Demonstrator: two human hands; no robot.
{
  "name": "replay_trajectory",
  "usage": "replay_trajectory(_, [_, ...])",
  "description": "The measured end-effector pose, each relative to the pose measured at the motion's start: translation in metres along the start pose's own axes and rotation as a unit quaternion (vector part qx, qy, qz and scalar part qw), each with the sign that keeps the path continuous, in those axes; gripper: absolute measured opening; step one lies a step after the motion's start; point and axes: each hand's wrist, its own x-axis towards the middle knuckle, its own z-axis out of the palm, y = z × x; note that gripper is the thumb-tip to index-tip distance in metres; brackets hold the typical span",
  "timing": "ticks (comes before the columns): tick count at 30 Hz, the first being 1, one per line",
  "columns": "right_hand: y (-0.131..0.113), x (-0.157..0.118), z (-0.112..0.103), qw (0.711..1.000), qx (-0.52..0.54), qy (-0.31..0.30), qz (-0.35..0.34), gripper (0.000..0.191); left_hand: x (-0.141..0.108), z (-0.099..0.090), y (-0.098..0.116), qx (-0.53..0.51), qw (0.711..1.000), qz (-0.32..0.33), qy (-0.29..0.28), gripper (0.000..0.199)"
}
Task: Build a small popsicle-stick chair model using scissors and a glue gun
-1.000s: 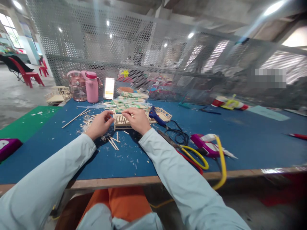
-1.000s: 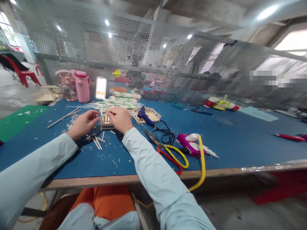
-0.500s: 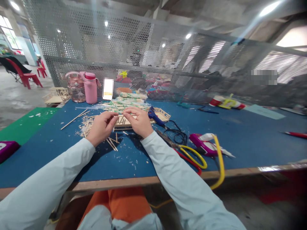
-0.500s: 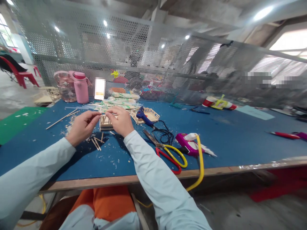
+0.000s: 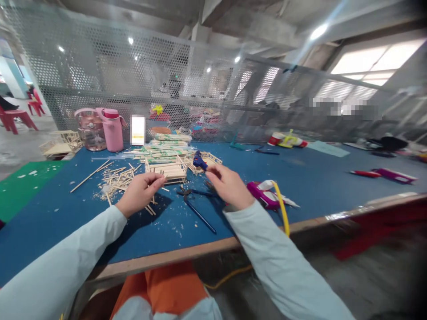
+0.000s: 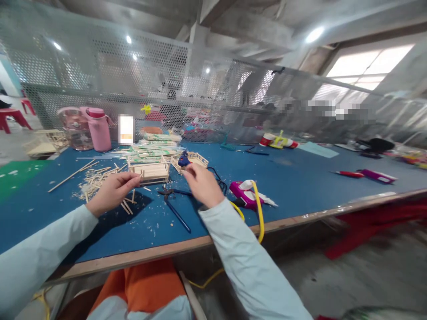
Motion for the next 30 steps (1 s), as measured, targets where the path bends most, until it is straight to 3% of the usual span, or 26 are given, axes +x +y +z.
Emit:
replay_trajectory(1, [0.011,-0.004,-0.009,0.996,-0.073,-0.047,0.026,0.012,0.000,0.000,0.000,0.002,1.000,0.001,-0.001,0.035])
replay_trajectory(3, [0.026,-0.012,-0.020,0.989,-0.102,-0.104,0.033,0.014,0.000,0.001,0.001,-0.003,1.000,0.000,-0.007,0.035])
replay_trajectory(5, [0.029,-0.021,-0.020,0.986,-0.114,-0.118,0.022,0.015,0.000,0.003,0.001,-0.010,1.000,-0.003,-0.018,0.035])
replay_trajectory(8, [0.015,-0.035,-0.006,0.979,-0.178,-0.094,-0.004,0.013,-0.002,0.006,0.002,-0.022,0.999,-0.005,-0.026,0.035])
replay_trajectory(11, [-0.009,-0.046,0.012,0.959,-0.230,-0.167,-0.003,0.031,-0.003,0.007,0.002,-0.039,0.999,-0.012,-0.018,0.034])
replay_trajectory(13, [-0.021,-0.049,0.019,0.947,-0.239,-0.215,-0.012,0.031,-0.004,0.008,0.003,-0.049,0.999,-0.013,-0.015,0.033])
replay_trajectory(16, [-0.025,-0.040,0.017,0.955,-0.223,-0.196,-0.021,0.026,-0.004,0.009,0.003,-0.063,0.998,-0.005,-0.028,0.034])
replay_trajectory(18, [-0.020,-0.030,0.006,0.977,-0.164,-0.136,-0.014,0.029,-0.004,0.010,0.004,-0.066,0.997,-0.001,-0.047,0.033])
replay_trajectory(21, [-0.013,-0.019,-0.016,0.999,0.026,-0.032,0.003,0.036,-0.006,0.012,0.005,-0.070,0.994,0.011,-0.087,0.033])
replay_trajectory(23, [-0.014,-0.019,-0.025,0.983,0.184,-0.013,0.026,0.039,-0.008,0.014,0.008,-0.078,0.992,0.031,-0.093,0.033])
replay_trajectory(25, [-0.020,-0.025,-0.022,0.948,0.313,-0.036,0.047,0.042,-0.010,0.014,0.012,-0.094,0.990,0.043,-0.096,0.033])
replay_trajectory(28, [-0.032,-0.037,-0.002,0.907,0.415,-0.054,0.034,0.045,-0.012,0.016,0.019,-0.141,0.978,0.029,-0.149,0.039])
replay_trajectory(30, [-0.039,-0.042,0.015,0.895,0.444,-0.027,0.011,0.044,-0.013,0.017,0.022,-0.162,0.972,0.011,-0.172,0.044])
